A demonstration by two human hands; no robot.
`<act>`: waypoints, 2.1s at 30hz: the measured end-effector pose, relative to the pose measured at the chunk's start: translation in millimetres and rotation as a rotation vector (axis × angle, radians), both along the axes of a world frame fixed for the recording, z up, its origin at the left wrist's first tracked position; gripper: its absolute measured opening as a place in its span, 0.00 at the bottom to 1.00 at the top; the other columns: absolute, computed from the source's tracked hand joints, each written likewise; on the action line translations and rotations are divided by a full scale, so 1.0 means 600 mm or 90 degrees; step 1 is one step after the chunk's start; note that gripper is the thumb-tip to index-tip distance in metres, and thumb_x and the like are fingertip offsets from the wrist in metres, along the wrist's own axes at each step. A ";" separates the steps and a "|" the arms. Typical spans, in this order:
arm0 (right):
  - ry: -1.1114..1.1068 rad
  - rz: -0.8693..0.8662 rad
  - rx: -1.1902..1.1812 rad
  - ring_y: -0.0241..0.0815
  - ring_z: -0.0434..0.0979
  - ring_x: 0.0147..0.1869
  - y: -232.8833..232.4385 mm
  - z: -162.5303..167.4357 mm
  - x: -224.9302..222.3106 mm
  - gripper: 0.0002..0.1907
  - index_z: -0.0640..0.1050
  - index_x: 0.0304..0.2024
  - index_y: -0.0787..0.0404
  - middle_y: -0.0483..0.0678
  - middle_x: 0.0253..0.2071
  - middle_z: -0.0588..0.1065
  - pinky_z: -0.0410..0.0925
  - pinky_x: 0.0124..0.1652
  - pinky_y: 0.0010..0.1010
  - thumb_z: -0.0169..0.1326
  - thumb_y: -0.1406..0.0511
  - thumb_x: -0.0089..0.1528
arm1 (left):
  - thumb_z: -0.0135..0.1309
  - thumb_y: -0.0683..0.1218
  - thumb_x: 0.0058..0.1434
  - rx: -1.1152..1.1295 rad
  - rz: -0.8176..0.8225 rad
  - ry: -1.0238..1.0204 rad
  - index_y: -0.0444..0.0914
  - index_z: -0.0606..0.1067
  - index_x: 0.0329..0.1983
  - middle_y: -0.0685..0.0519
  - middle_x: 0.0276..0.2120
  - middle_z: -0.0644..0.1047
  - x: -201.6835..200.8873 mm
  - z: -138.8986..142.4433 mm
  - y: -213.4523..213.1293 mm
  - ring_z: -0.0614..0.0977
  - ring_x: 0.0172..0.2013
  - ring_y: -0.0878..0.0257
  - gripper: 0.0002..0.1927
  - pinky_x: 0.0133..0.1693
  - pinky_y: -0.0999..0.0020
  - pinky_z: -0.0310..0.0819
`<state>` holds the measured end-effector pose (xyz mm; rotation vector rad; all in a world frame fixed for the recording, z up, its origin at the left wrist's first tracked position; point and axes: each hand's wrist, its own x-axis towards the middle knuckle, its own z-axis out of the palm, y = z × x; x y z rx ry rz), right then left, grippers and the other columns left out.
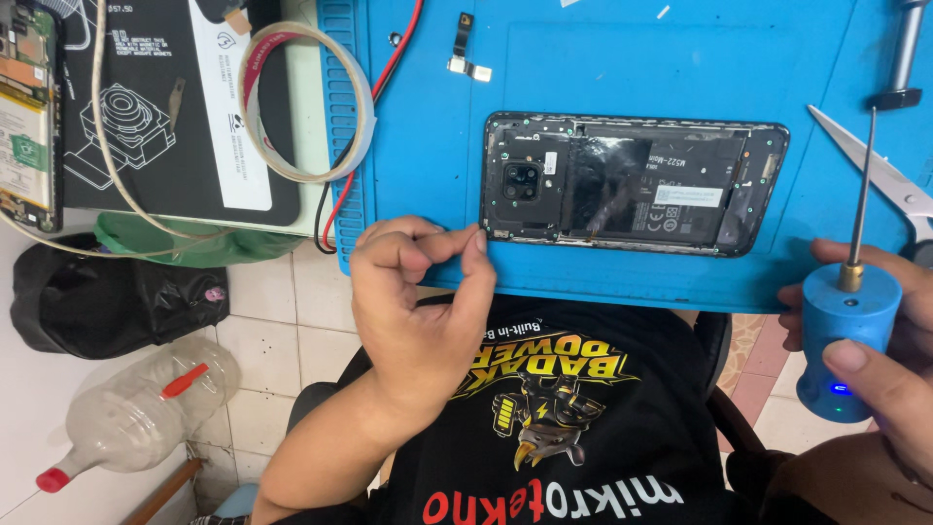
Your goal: The person works on a disassembled smartphone lying on a blue repair mat, holding the phone steady with one hand while using a blue electric screwdriver with a long bit to unscrew and pry inside the open phone back. They reposition the phone and the tool repeatedly across the work session.
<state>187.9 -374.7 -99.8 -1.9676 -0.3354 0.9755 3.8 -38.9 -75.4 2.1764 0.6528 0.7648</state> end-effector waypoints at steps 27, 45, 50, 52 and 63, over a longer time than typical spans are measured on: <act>-0.027 0.040 0.031 0.52 0.82 0.55 0.011 0.003 0.005 0.38 0.64 0.75 0.65 0.62 0.55 0.77 0.75 0.54 0.45 0.53 0.60 0.63 | 0.63 0.29 0.63 -0.202 0.095 -0.091 0.36 0.57 0.55 0.45 0.53 0.69 0.003 -0.020 -0.038 0.84 0.46 0.62 0.29 0.55 0.69 0.76; -0.021 0.026 0.040 0.53 0.81 0.55 0.014 0.005 0.003 0.37 0.65 0.75 0.65 0.62 0.54 0.77 0.74 0.55 0.46 0.53 0.61 0.63 | 0.58 0.30 0.70 -0.129 0.048 -0.107 0.36 0.56 0.57 0.43 0.45 0.77 -0.004 -0.022 -0.025 0.82 0.50 0.60 0.25 0.60 0.68 0.73; -0.022 0.033 0.042 0.52 0.81 0.55 0.020 0.006 0.005 0.37 0.65 0.75 0.65 0.62 0.54 0.77 0.75 0.54 0.46 0.53 0.62 0.63 | 0.64 0.33 0.66 -0.152 0.084 -0.049 0.34 0.59 0.59 0.43 0.45 0.80 0.004 -0.015 -0.033 0.85 0.48 0.61 0.27 0.57 0.69 0.73; -0.019 0.024 0.054 0.52 0.81 0.55 0.021 0.009 0.004 0.37 0.65 0.74 0.66 0.62 0.55 0.76 0.74 0.54 0.46 0.53 0.63 0.63 | 0.62 0.33 0.68 -0.191 0.096 -0.055 0.34 0.60 0.58 0.45 0.43 0.81 0.007 -0.015 -0.035 0.85 0.46 0.63 0.25 0.54 0.72 0.74; -0.019 0.029 0.060 0.51 0.81 0.56 0.024 0.010 0.005 0.36 0.65 0.74 0.66 0.62 0.55 0.76 0.74 0.54 0.45 0.52 0.65 0.63 | 0.60 0.32 0.68 -0.039 0.030 -0.033 0.34 0.59 0.60 0.46 0.44 0.81 -0.003 -0.004 -0.018 0.83 0.46 0.60 0.25 0.56 0.67 0.73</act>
